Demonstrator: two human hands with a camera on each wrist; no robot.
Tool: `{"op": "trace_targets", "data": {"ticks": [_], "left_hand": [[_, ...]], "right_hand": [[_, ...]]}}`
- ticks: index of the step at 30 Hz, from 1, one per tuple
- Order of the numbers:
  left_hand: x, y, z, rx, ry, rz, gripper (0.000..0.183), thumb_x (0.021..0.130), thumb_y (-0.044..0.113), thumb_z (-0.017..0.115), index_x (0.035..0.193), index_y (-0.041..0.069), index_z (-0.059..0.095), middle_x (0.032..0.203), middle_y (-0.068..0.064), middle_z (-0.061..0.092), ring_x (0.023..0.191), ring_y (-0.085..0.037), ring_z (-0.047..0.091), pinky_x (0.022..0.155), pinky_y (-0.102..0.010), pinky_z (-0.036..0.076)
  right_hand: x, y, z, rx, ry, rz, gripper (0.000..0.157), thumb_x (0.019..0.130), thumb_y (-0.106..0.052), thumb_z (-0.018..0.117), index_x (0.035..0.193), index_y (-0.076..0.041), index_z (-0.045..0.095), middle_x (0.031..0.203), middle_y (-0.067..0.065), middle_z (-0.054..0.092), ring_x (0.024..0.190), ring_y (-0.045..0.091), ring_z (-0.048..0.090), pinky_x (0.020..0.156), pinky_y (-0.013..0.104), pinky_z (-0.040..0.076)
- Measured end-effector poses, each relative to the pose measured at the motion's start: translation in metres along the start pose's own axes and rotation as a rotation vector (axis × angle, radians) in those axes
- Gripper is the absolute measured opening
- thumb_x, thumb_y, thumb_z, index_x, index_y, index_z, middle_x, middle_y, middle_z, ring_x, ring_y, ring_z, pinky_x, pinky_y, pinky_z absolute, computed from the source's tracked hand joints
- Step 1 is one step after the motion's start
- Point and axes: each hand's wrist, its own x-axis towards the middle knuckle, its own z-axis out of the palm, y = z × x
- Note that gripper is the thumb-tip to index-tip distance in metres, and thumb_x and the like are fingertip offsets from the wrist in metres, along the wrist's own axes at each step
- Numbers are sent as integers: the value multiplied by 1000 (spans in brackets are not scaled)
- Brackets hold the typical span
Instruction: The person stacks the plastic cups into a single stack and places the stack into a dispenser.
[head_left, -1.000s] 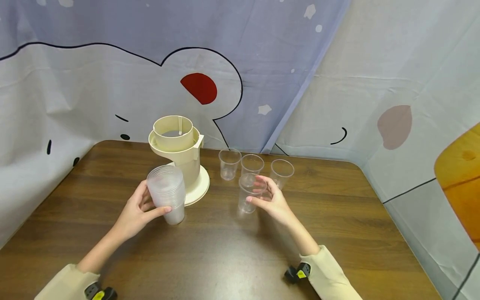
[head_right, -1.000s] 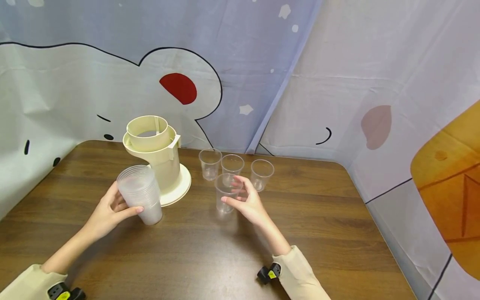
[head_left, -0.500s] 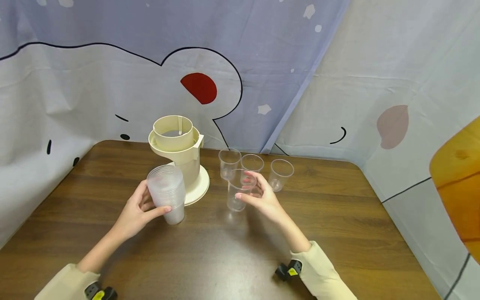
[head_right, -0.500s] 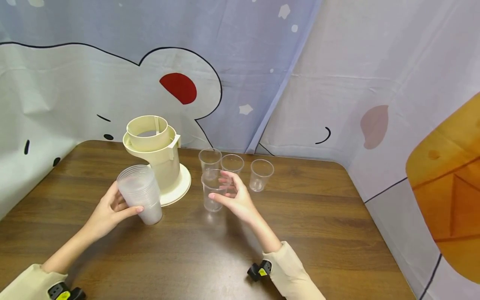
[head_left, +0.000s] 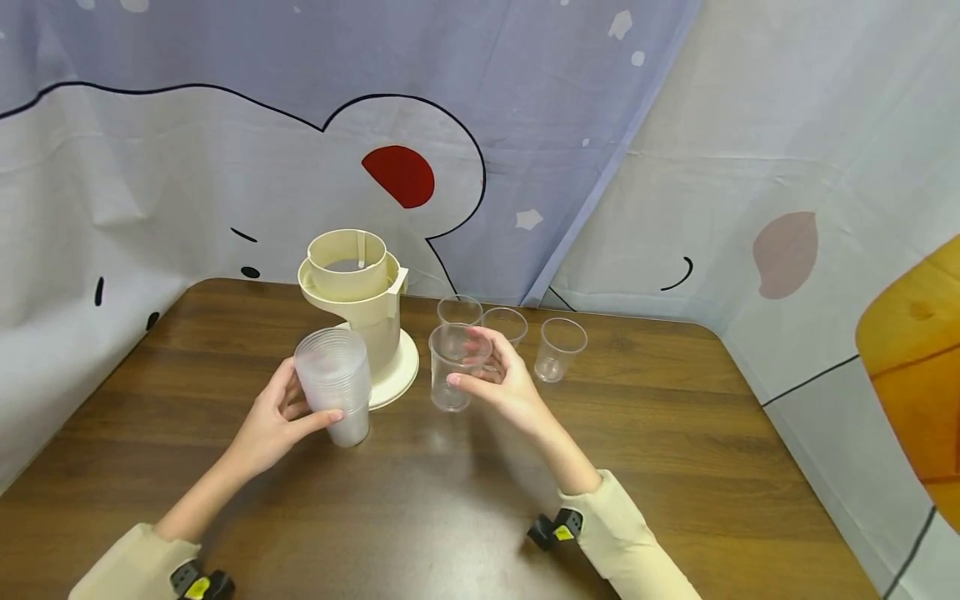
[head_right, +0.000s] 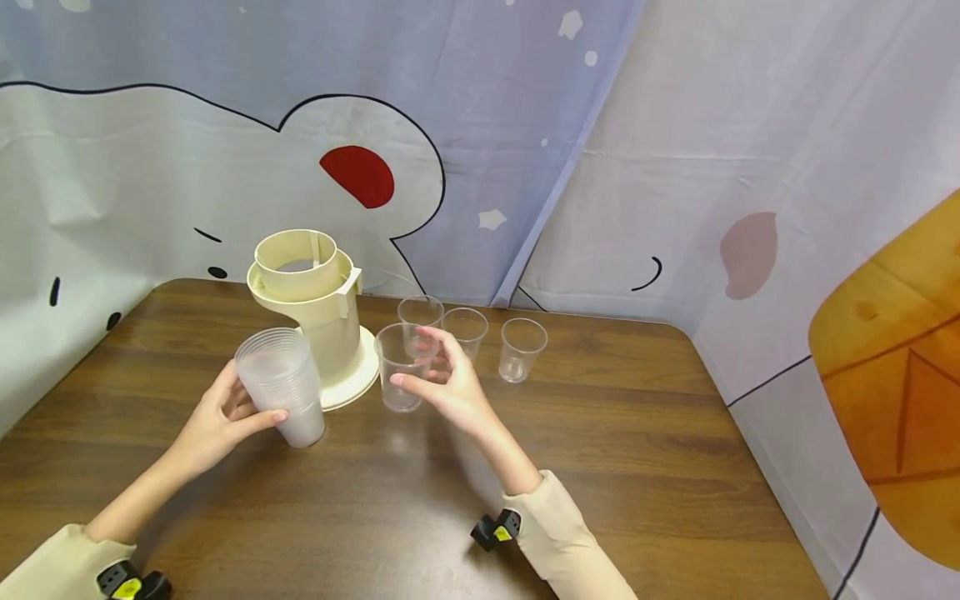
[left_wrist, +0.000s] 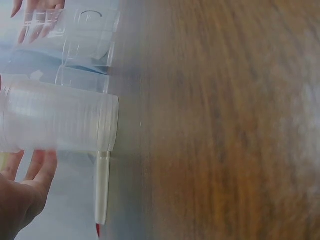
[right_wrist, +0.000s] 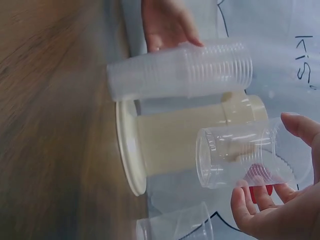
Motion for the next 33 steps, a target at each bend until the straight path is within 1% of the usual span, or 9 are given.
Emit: {"op": "trace_targets", "data": {"ticks": [4, 8, 14, 17, 21, 22, 24, 29, 33], "left_hand": [[0, 0, 0, 3, -1, -2, 71, 79, -1, 75, 138, 7, 36, 118, 20, 53, 107, 8, 54, 84, -10, 50], [0, 1, 0, 8, 1, -9, 72, 79, 0, 75, 139, 8, 36, 119, 20, 52, 108, 9, 53, 84, -9, 50], [-2, 1, 0, 0, -9, -15, 72, 80, 1, 75, 140, 9, 35, 120, 20, 52, 108, 9, 53, 85, -9, 50], [-2, 1, 0, -6, -11, -14, 73, 80, 1, 75, 140, 9, 35, 120, 19, 52, 108, 8, 54, 85, -10, 50], [-2, 1, 1, -4, -8, -13, 73, 80, 0, 75, 140, 9, 35, 120, 20, 52, 108, 8, 53, 84, -10, 50], [-2, 1, 1, -4, -8, -13, 73, 80, 0, 75, 140, 9, 35, 120, 20, 52, 109, 8, 53, 84, -10, 50], [-2, 1, 1, -1, -7, -14, 73, 80, 1, 75, 140, 9, 35, 121, 20, 52, 109, 9, 53, 84, -10, 50], [-2, 1, 1, 0, -5, -16, 72, 80, 1, 75, 140, 10, 35, 121, 20, 52, 109, 9, 53, 84, -9, 50], [-2, 1, 1, -6, -4, -12, 73, 80, 0, 75, 140, 10, 35, 121, 20, 52, 109, 8, 53, 84, -10, 50]], "right_hand": [[3, -5, 6, 3, -1, -22, 65, 81, -1, 70, 140, -8, 41, 133, 24, 50, 119, 42, 52, 101, 39, 47], [6, -9, 12, 7, 5, -32, 65, 81, 0, 71, 139, -8, 43, 131, 21, 51, 116, 37, 53, 99, 39, 48], [11, -14, 20, 20, -1, -58, 64, 80, 1, 70, 138, -6, 44, 128, 18, 53, 112, 34, 55, 94, 29, 50], [13, -17, 23, 26, 2, -67, 64, 80, 2, 70, 138, -6, 44, 127, 18, 54, 109, 26, 57, 94, 28, 50], [15, -21, 27, 38, -3, -81, 64, 80, 3, 69, 138, -6, 44, 127, 18, 54, 104, 13, 57, 95, 32, 50], [16, -22, 28, 41, -6, -86, 64, 80, 3, 68, 138, -5, 44, 128, 19, 53, 104, 12, 57, 96, 33, 50], [17, -24, 30, 38, -9, -96, 64, 80, 3, 68, 138, -5, 43, 128, 19, 53, 105, 16, 58, 96, 34, 51], [19, -30, 35, 27, -14, -109, 63, 80, 1, 69, 138, -7, 44, 128, 20, 53, 111, 32, 57, 96, 31, 51], [20, -35, 37, 29, -19, -121, 63, 80, 0, 69, 138, -6, 45, 128, 20, 53, 112, 37, 54, 94, 27, 50]]}}
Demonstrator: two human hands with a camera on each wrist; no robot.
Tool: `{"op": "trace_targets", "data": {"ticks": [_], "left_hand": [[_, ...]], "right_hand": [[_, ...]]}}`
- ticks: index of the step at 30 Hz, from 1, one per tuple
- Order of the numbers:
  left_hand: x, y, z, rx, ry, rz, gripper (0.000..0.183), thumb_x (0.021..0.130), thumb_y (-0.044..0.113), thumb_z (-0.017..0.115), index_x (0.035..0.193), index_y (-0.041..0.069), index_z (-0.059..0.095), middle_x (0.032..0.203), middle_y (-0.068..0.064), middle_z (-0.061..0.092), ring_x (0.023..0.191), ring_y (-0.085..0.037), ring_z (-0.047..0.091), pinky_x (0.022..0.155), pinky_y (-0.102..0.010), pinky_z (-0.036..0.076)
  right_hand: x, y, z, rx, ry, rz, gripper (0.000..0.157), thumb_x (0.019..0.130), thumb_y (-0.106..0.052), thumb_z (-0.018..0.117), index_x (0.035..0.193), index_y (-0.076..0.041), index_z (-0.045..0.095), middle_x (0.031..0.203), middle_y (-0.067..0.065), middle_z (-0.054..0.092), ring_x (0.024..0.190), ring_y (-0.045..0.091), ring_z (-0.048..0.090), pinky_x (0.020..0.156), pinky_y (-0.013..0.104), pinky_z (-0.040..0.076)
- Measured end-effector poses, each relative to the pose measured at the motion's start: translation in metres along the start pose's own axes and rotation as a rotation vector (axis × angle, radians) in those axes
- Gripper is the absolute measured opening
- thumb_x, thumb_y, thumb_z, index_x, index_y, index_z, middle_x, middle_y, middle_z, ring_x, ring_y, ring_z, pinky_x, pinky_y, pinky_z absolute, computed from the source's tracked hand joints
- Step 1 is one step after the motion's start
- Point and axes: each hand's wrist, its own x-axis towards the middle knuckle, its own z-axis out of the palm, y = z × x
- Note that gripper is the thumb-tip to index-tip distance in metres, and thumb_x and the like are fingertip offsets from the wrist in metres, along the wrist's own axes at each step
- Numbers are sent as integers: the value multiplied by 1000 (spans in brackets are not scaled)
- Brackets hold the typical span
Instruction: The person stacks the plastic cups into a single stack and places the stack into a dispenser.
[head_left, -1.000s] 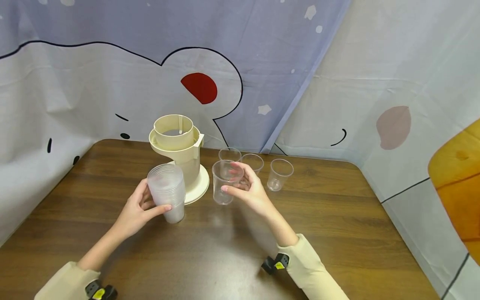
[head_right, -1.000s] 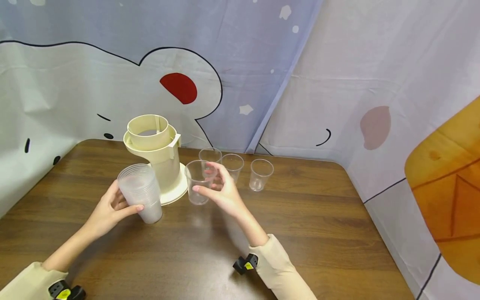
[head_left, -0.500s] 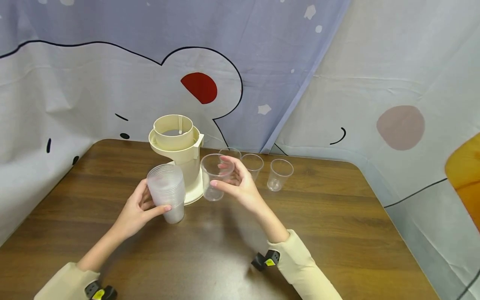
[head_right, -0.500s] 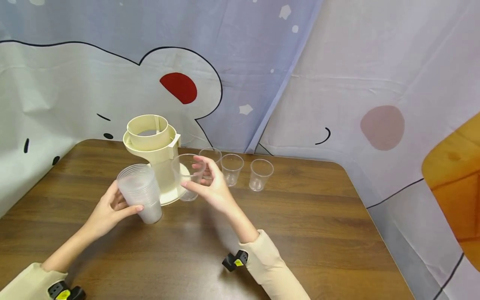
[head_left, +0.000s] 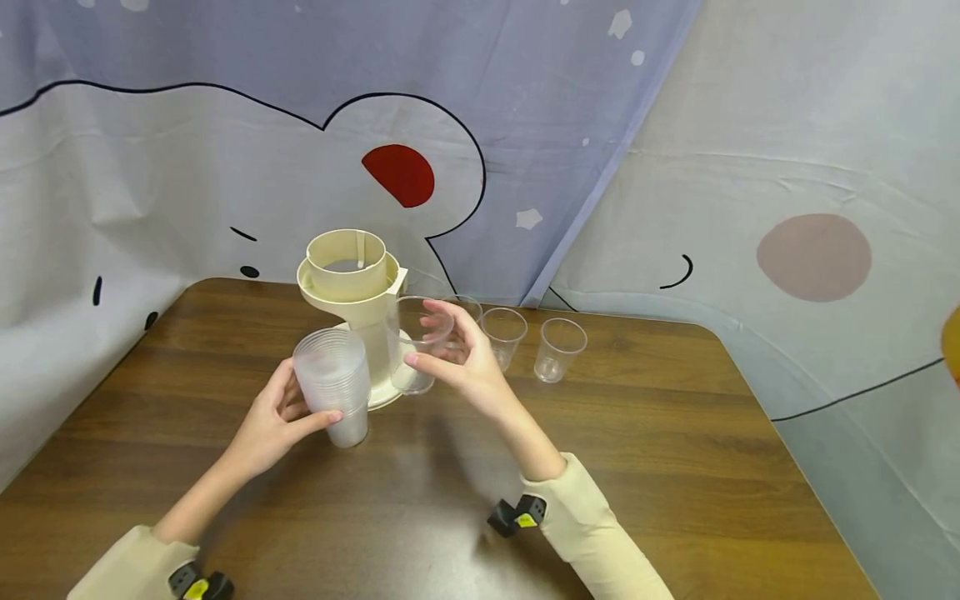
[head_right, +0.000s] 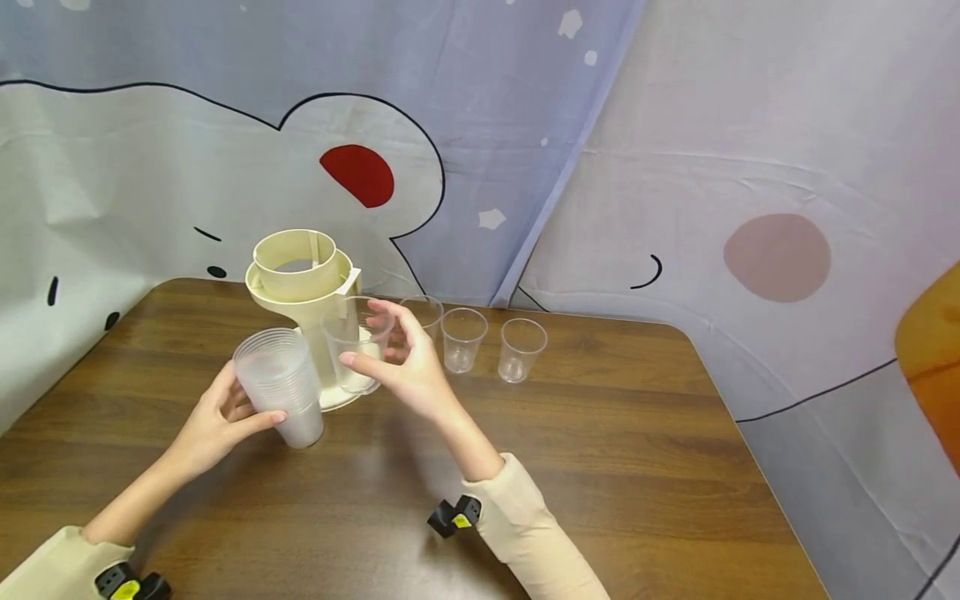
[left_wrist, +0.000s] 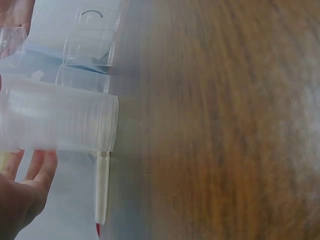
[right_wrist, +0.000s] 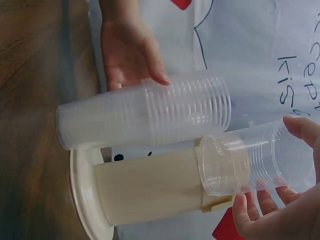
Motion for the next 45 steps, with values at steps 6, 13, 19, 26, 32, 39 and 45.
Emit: {"op": "trace_targets", "data": {"ticks": [6, 13, 19, 26, 32, 39, 45], "left_hand": [[1, 0, 1, -10, 3, 8, 73, 79, -1, 75, 139, 9, 36, 120, 20, 53, 108, 8, 54, 84, -10, 50], [0, 0, 1, -2, 4, 18, 72, 79, -1, 75, 139, 9, 36, 121, 20, 52, 109, 8, 53, 84, -10, 50], [0, 0, 1, -7, 0, 24, 72, 80, -2, 74, 139, 8, 36, 121, 20, 52, 110, 8, 53, 84, -10, 50], [0, 0, 1, -1, 0, 9, 72, 80, 0, 74, 140, 8, 35, 122, 19, 51, 110, 9, 52, 85, -9, 49], [0, -1, 0, 3, 8, 13, 73, 80, -1, 75, 140, 8, 35, 121, 20, 51, 110, 9, 52, 84, -9, 50], [1, -1, 0, -7, 5, 17, 72, 80, -2, 74, 140, 8, 35, 121, 20, 52, 110, 9, 53, 84, -9, 50], [1, -1, 0, -2, 2, 12, 73, 80, -1, 74, 140, 9, 35, 122, 20, 51, 111, 10, 52, 85, -8, 49]], "right_hand": [[2, -7, 4, -2, -2, -26, 63, 80, -3, 69, 138, -6, 45, 127, 20, 53, 107, 22, 57, 98, 40, 50], [6, -13, 6, -8, 1, -67, 63, 79, -2, 69, 137, -5, 45, 125, 20, 53, 105, 24, 56, 97, 42, 49], [9, -18, 8, -8, -6, -76, 64, 80, -1, 70, 138, -5, 45, 129, 27, 50, 108, 33, 54, 93, 31, 51], [12, -25, 13, 21, -12, -107, 64, 79, 0, 70, 138, -2, 44, 128, 26, 50, 109, 40, 53, 91, 27, 51], [15, -33, 15, 36, -22, -149, 64, 79, 0, 69, 138, 0, 43, 128, 29, 50, 111, 47, 50, 88, 22, 50], [20, -36, 18, 22, -36, -155, 64, 80, 0, 69, 139, 0, 42, 128, 28, 50, 111, 43, 52, 91, 27, 52], [23, -39, 24, 24, -40, -166, 63, 81, -1, 69, 138, -1, 43, 129, 26, 50, 111, 43, 51, 97, 48, 50]]}}
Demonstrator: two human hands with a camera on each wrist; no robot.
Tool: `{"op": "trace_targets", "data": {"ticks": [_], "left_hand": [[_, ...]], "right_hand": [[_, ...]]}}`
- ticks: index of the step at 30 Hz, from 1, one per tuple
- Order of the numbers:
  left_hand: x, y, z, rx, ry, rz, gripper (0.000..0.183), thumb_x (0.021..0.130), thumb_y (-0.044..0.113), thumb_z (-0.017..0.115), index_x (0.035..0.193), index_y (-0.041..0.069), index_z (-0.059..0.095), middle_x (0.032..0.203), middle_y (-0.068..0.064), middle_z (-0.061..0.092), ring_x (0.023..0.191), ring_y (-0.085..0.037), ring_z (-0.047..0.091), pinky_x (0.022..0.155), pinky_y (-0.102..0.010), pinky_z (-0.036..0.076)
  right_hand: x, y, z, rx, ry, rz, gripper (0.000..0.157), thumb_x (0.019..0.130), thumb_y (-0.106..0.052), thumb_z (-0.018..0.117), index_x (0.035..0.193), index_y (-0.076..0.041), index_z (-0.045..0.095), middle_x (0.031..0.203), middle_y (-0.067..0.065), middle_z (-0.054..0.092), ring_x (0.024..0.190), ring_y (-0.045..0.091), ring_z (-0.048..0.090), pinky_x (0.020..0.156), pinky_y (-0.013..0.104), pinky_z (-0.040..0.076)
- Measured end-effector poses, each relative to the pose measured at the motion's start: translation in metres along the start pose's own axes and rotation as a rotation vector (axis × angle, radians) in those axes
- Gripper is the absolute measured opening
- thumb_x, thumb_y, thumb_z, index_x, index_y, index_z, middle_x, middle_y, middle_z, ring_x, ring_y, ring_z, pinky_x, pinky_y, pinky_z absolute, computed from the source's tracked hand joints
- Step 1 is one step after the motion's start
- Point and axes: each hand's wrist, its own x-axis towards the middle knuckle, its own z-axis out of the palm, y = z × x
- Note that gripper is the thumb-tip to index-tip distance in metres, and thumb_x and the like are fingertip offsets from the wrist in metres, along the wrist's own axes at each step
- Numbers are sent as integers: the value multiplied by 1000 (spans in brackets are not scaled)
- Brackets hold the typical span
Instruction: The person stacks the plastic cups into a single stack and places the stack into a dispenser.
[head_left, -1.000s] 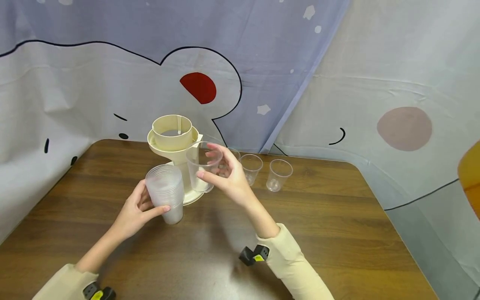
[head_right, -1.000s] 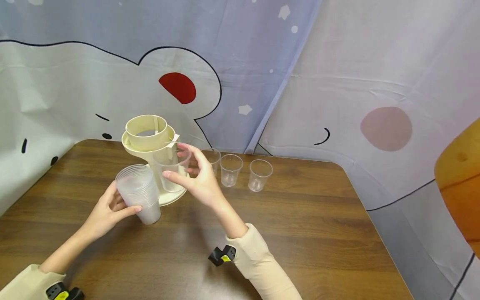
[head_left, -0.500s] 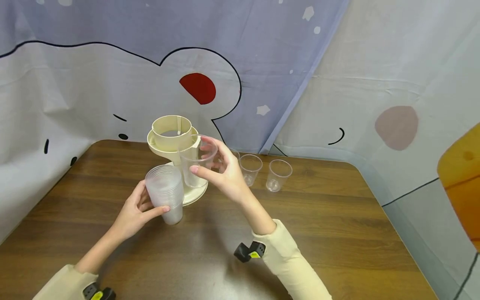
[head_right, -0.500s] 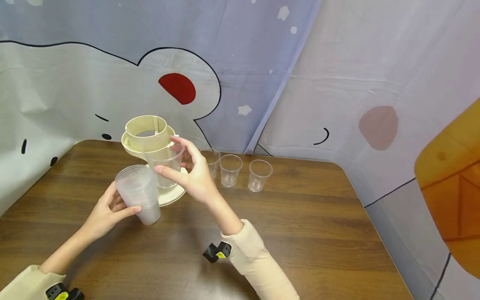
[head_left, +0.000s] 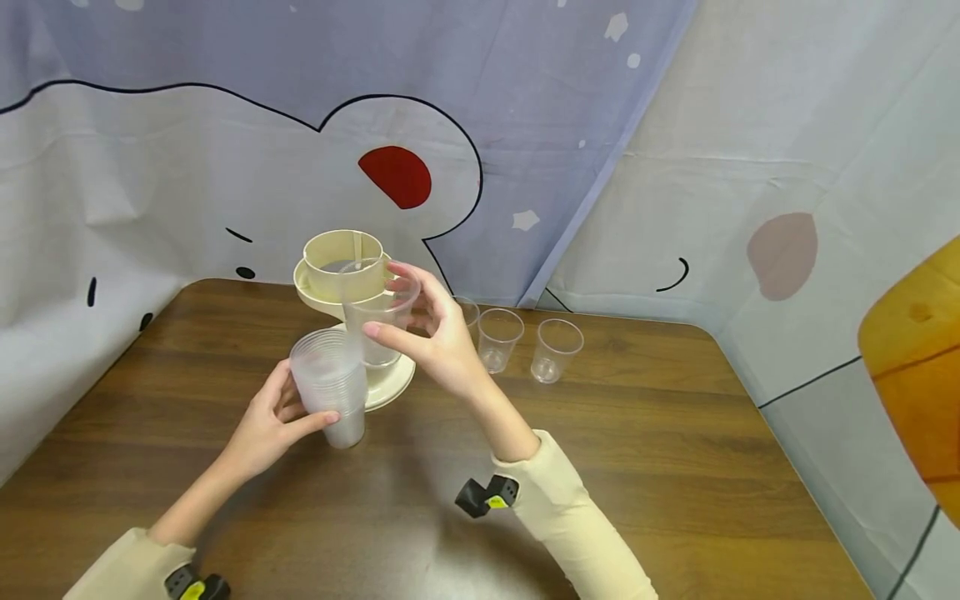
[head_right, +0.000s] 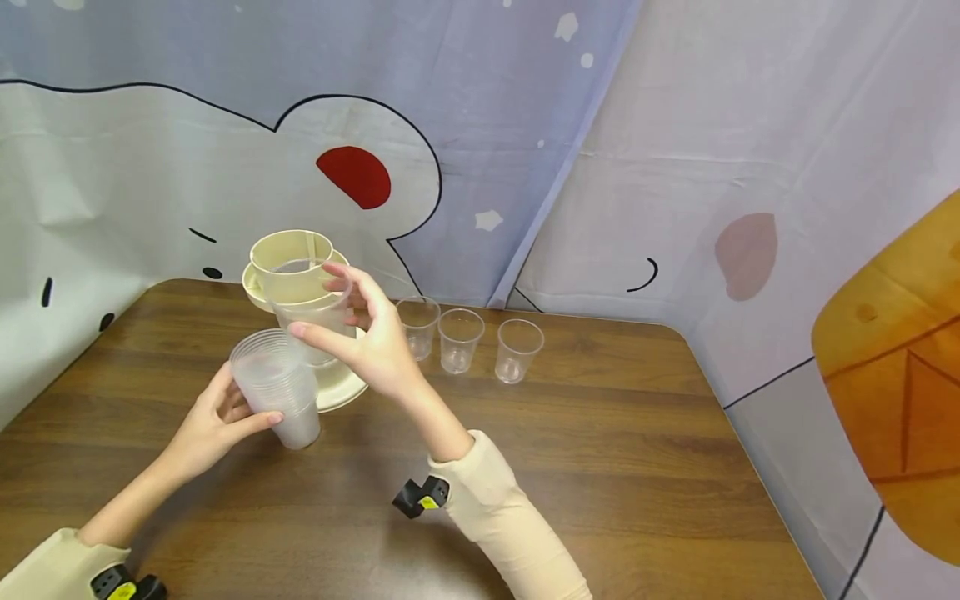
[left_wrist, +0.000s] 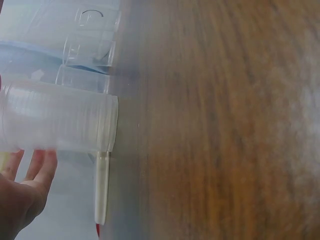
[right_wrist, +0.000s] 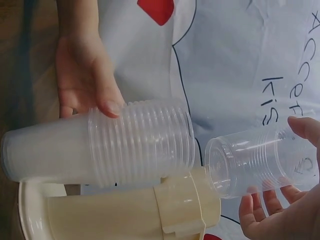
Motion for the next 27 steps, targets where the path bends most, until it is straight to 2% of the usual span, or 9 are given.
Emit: {"op": "trace_targets", "data": {"ticks": [4, 7, 15, 22, 27], "left_hand": [[0, 0, 0, -5, -2, 3, 72, 80, -1, 74, 140, 9, 36, 122, 20, 51, 111, 9, 52, 85, -9, 49], [0, 0, -1, -2, -3, 2, 72, 80, -1, 74, 140, 9, 35, 123, 20, 50, 111, 10, 51, 85, -9, 49], [-1, 1, -1, 5, -3, -3, 73, 80, 0, 74, 141, 9, 35, 122, 21, 50, 111, 10, 51, 85, -8, 49], [-1, 2, -2, 7, -11, -5, 72, 81, 1, 74, 141, 9, 34, 123, 21, 50, 111, 11, 50, 85, -8, 49], [-1, 3, -2, 6, -12, -7, 73, 81, 0, 74, 141, 8, 33, 123, 22, 49, 111, 11, 50, 85, -8, 49]], "right_hand": [[4, -2, 5, -13, -1, -14, 63, 80, -2, 71, 137, -3, 45, 128, 25, 51, 110, 40, 53, 93, 29, 52], [7, -3, 8, -27, -8, -20, 62, 81, -3, 71, 137, -5, 45, 128, 23, 53, 108, 33, 55, 88, 21, 49], [12, -3, 16, -37, -24, -21, 63, 81, -4, 71, 138, -6, 45, 128, 20, 54, 106, 24, 55, 87, 19, 48], [15, -4, 22, -38, -47, -26, 63, 81, -6, 71, 138, -8, 45, 130, 20, 53, 111, 35, 54, 89, 21, 49], [16, -4, 26, -41, -62, -15, 62, 81, -8, 72, 137, -11, 46, 130, 19, 53, 112, 37, 54, 91, 21, 48]]}}
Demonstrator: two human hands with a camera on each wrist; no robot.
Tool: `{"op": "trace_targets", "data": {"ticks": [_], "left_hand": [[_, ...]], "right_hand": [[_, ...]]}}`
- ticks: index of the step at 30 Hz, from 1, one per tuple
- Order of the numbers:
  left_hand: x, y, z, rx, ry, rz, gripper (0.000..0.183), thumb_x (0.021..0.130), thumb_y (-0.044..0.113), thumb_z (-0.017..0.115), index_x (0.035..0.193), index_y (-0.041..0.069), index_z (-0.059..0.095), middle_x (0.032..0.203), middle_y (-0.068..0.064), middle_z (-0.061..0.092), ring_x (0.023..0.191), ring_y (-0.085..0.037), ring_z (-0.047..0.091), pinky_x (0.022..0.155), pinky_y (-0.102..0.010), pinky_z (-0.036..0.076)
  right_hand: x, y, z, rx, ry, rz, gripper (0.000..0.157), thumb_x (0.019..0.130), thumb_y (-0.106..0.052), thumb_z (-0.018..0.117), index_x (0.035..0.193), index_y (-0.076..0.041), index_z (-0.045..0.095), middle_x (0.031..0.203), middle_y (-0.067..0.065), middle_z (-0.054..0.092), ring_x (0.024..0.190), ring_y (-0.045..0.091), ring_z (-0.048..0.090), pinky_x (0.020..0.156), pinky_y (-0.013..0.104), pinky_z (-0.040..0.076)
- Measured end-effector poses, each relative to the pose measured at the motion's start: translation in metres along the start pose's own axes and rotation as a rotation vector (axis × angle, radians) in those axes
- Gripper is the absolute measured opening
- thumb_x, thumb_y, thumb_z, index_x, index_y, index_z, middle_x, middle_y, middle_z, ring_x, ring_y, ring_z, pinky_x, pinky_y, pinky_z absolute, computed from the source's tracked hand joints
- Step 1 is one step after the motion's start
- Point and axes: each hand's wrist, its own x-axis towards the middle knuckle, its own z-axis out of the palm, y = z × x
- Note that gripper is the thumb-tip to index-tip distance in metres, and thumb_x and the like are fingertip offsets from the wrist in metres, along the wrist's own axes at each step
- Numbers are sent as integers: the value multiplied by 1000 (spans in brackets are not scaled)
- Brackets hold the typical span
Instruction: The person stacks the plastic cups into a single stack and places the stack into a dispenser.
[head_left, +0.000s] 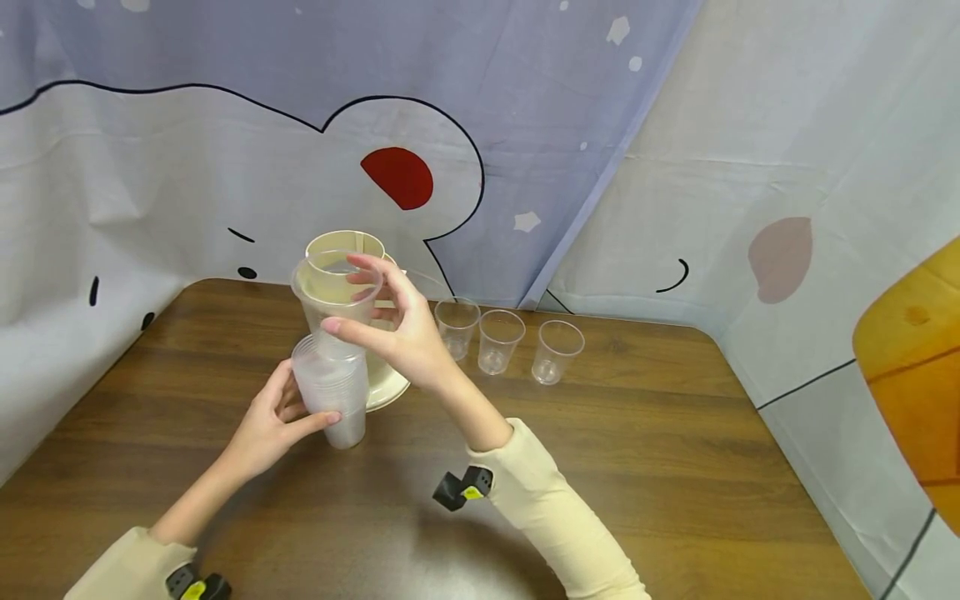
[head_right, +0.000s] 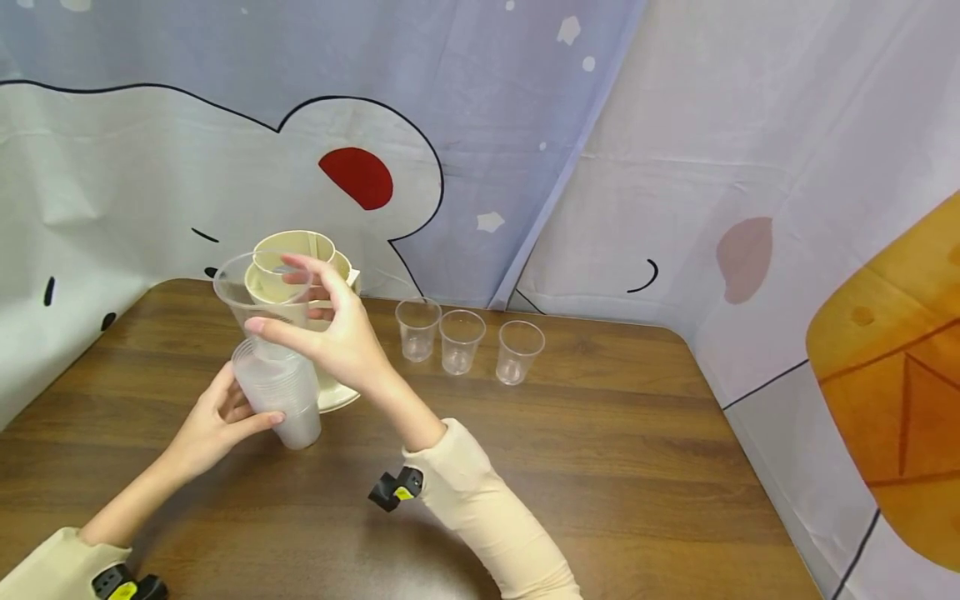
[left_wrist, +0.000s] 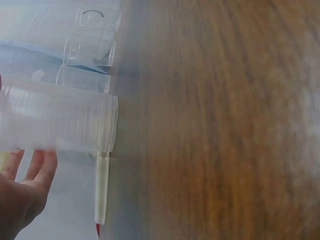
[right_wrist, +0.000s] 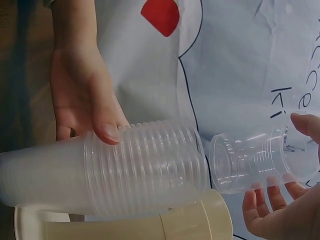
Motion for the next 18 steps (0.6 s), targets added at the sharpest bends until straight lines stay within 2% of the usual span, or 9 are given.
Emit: {"op": "trace_targets", "data": {"ticks": [8, 18], "left_hand": [[0, 1, 1, -21, -1, 9, 71, 81, -1, 74, 139, 6, 34, 122, 22, 50, 111, 11, 50, 86, -9, 49], [0, -1, 0, -27, -4, 11, 73, 81, -2, 73, 141, 9, 33, 123, 21, 50, 112, 10, 50, 86, -9, 49]], "right_hand": [[0, 3, 4, -21, -25, 30, 64, 81, -11, 72, 139, -12, 44, 131, 17, 52, 112, 27, 54, 93, 22, 48], [-2, 12, 6, -35, -44, 31, 66, 81, -10, 74, 140, -13, 43, 131, 17, 53, 114, 28, 55, 94, 22, 48]]}}
